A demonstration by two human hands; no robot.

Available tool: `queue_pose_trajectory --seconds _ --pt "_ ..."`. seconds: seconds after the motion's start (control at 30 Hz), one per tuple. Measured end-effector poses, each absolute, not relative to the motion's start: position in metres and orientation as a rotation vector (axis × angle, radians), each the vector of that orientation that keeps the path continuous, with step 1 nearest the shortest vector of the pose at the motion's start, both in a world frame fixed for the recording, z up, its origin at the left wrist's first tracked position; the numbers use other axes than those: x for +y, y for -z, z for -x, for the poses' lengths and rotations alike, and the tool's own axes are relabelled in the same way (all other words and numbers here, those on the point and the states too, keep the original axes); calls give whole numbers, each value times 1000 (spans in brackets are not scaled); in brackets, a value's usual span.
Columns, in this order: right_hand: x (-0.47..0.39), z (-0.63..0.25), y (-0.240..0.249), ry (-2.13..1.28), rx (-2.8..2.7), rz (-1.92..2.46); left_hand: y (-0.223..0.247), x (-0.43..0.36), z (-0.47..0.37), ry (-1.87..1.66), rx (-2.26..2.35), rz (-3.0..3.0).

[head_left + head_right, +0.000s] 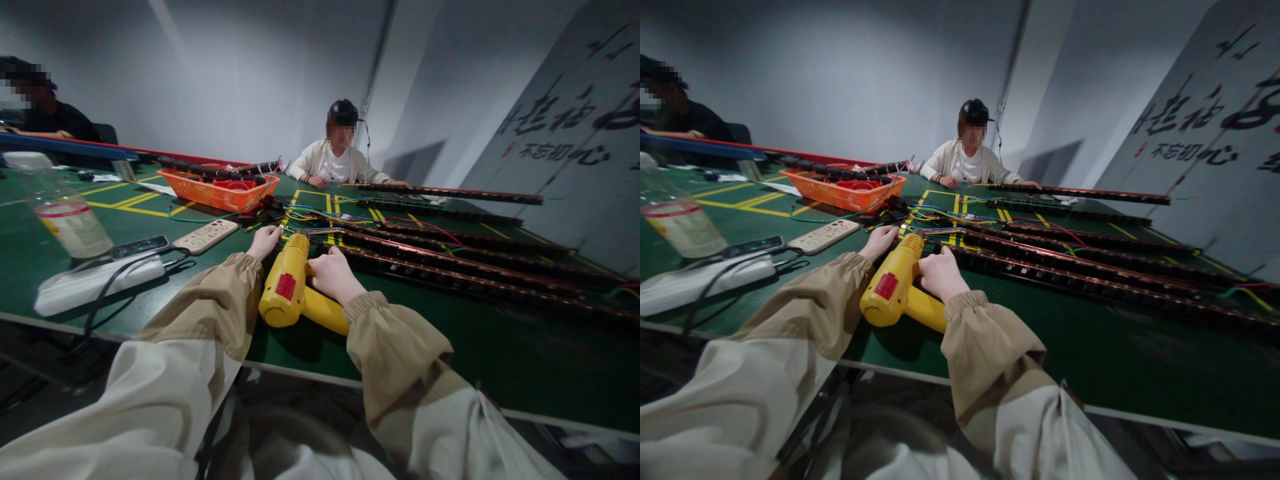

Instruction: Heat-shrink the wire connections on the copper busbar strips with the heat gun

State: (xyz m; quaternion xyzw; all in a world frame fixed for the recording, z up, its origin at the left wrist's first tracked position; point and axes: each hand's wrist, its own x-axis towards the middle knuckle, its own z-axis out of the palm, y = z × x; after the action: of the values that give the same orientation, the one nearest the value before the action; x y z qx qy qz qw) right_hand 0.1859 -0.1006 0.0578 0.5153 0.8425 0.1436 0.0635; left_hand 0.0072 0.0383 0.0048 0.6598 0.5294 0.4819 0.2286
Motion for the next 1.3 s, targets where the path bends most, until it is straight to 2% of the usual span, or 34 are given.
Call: queue_pose_trajectory --seconds 0.5,1.3 --pt "-89 -166 -55 -400 2605 -1527 -11 38 -4 -1191 1468 -1877" --pt "-124 -197 -73 -306 2484 -1650 4 47 -4 -1436 1361 -2105"
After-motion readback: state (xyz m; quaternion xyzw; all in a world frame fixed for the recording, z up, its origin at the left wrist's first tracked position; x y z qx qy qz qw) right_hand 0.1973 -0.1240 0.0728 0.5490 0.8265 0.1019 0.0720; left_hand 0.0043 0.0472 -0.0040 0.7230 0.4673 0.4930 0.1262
